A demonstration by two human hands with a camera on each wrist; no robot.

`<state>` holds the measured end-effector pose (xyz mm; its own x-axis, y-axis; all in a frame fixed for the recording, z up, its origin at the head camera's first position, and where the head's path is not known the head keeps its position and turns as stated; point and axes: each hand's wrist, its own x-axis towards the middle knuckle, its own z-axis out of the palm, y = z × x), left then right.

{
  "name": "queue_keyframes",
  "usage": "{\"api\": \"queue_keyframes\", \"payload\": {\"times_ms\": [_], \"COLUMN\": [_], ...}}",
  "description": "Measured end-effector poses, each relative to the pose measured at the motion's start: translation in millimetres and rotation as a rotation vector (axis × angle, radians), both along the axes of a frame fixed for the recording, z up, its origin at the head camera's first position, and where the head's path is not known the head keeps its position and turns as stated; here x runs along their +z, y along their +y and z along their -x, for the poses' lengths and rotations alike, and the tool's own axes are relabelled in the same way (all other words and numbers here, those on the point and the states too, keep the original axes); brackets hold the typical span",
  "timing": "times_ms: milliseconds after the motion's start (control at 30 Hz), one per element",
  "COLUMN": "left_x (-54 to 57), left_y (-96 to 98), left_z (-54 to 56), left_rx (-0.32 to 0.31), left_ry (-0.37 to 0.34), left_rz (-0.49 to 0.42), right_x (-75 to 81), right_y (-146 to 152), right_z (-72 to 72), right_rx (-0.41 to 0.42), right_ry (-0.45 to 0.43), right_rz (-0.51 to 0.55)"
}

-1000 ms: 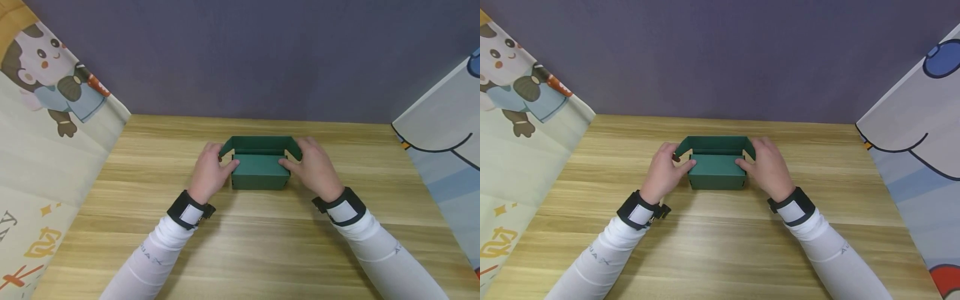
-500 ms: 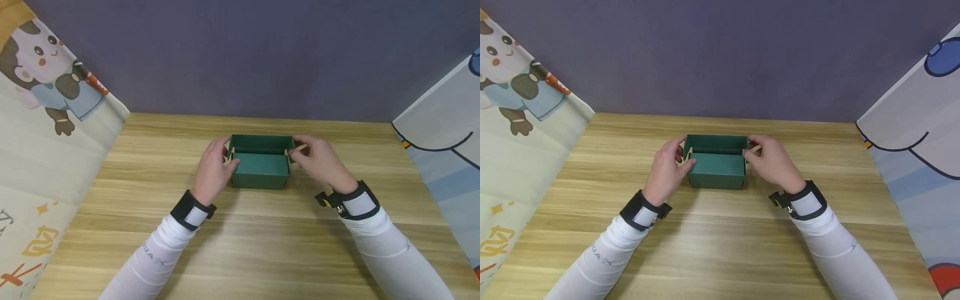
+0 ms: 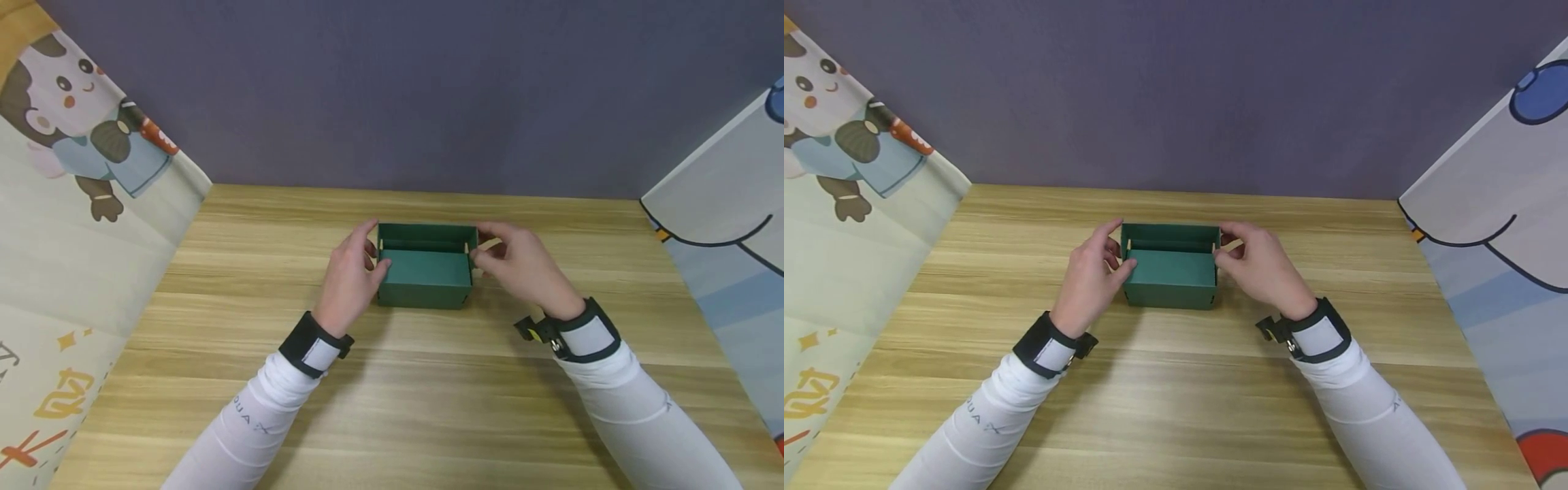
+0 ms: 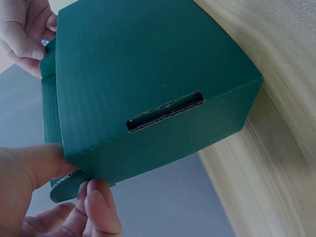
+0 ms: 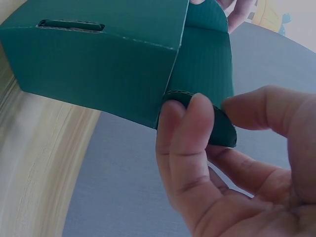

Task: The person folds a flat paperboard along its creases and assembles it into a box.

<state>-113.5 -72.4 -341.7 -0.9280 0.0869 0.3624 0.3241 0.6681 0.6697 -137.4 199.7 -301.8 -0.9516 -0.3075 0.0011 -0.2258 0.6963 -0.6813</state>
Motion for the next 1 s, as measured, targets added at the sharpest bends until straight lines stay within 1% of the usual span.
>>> {"api": "queue_keyframes", "payload": {"times_ms": [233,500,800,1000], "left_x": [0.2,-0.6,-0.1,-2.8], "left_y": [2.9,5.3,3.3,0.8], "left_z": [3.4,7.1,5.9,6.4], "left_rx": [-0.001,0.003,-0.013,-0.027], "left_ry": [-0.002,0.010,0.010,0.022], "left_rz": [-0.009,-0.008,0.000,-0.001], "right_x": [1.0,-0.1,-2.2,-4.9], "right_y": [1.1,3.9,4.5,5.2], "right_z": [4.3,8.1,5.4,3.5], "right_rx": [-0.006,0.012,0.054,0.046], "right_ry": [0.001,0.038,0.081,0.087], "right_rz": [0.000,0.009,-0.005,-0.008]}}
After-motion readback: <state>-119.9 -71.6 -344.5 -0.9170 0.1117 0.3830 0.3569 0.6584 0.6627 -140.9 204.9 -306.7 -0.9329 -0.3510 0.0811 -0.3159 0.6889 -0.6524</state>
